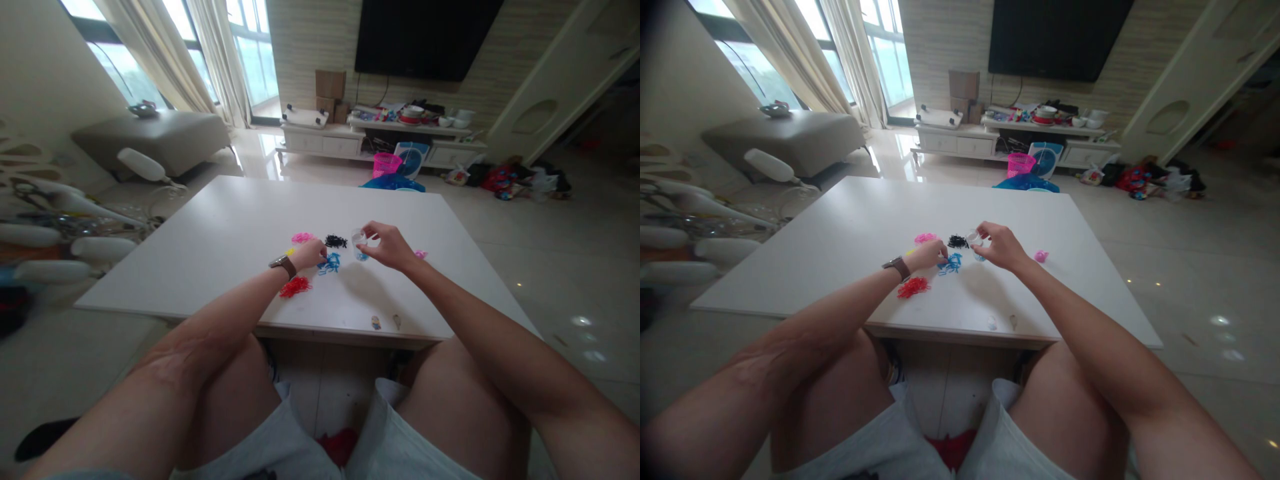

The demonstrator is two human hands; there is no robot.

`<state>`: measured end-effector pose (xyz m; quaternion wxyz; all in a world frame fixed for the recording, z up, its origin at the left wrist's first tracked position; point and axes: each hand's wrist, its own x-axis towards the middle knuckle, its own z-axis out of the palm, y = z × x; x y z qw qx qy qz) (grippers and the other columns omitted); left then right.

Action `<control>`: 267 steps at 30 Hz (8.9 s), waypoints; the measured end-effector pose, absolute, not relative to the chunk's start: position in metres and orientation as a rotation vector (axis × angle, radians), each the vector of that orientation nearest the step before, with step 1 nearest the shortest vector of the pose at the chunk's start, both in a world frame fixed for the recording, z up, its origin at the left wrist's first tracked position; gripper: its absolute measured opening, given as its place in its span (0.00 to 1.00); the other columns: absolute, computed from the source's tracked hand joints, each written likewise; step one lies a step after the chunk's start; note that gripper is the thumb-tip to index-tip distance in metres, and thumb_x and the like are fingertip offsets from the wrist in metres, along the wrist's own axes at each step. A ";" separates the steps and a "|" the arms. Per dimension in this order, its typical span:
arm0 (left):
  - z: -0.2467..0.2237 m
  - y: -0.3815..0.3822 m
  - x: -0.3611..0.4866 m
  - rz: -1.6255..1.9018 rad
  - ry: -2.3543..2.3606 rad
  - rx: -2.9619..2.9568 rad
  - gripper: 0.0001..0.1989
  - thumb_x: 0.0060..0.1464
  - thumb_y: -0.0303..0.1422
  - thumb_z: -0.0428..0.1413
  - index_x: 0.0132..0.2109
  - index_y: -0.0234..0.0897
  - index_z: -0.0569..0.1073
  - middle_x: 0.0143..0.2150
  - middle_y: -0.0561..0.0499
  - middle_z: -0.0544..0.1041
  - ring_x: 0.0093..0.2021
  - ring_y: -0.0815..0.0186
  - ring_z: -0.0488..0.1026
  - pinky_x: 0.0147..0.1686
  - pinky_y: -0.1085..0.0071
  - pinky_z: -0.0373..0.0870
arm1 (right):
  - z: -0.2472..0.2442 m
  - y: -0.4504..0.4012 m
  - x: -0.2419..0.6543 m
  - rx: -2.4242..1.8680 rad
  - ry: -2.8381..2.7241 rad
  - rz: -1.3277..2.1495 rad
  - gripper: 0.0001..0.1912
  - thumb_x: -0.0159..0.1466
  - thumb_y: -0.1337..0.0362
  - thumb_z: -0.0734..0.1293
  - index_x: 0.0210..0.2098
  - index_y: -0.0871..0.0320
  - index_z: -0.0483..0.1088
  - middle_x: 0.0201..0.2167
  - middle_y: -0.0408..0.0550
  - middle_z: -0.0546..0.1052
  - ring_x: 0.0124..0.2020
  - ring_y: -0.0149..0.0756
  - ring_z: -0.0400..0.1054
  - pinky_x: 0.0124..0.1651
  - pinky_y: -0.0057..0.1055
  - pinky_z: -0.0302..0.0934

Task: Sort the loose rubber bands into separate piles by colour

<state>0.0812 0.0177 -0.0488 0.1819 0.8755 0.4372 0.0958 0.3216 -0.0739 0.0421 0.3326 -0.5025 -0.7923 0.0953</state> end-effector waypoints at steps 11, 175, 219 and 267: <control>-0.020 0.015 0.082 0.545 1.027 2.308 0.06 0.54 0.33 0.59 0.36 0.35 0.78 0.33 0.48 0.81 0.33 0.65 0.75 0.34 0.72 0.69 | 0.029 -0.068 0.331 -1.449 -2.149 0.219 0.08 0.56 0.62 0.73 0.36 0.57 0.73 0.33 0.47 0.80 0.35 0.39 0.74 0.40 0.32 0.66; -0.013 -0.005 0.093 0.658 0.762 2.437 0.07 0.51 0.22 0.57 0.37 0.33 0.80 0.32 0.50 0.78 0.31 0.69 0.71 0.33 0.74 0.66 | 0.025 -0.075 0.313 -1.703 -2.327 0.202 0.16 0.56 0.64 0.72 0.44 0.57 0.79 0.41 0.49 0.81 0.38 0.38 0.74 0.42 0.29 0.64; 0.007 -0.027 0.098 0.849 0.697 2.055 0.06 0.52 0.26 0.62 0.38 0.30 0.79 0.33 0.47 0.81 0.33 0.67 0.77 0.36 0.71 0.74 | 0.019 -0.076 0.305 -1.516 -2.108 0.585 0.12 0.54 0.63 0.74 0.38 0.59 0.80 0.32 0.47 0.81 0.33 0.36 0.75 0.37 0.29 0.68; -0.042 0.010 0.064 0.033 0.896 2.594 0.28 0.45 0.29 0.66 0.56 0.44 0.78 0.57 0.46 0.74 0.53 0.59 0.73 0.52 0.72 0.68 | 0.024 -0.072 0.311 -1.566 -1.839 0.653 0.11 0.52 0.64 0.76 0.34 0.59 0.74 0.31 0.46 0.80 0.33 0.37 0.76 0.36 0.30 0.67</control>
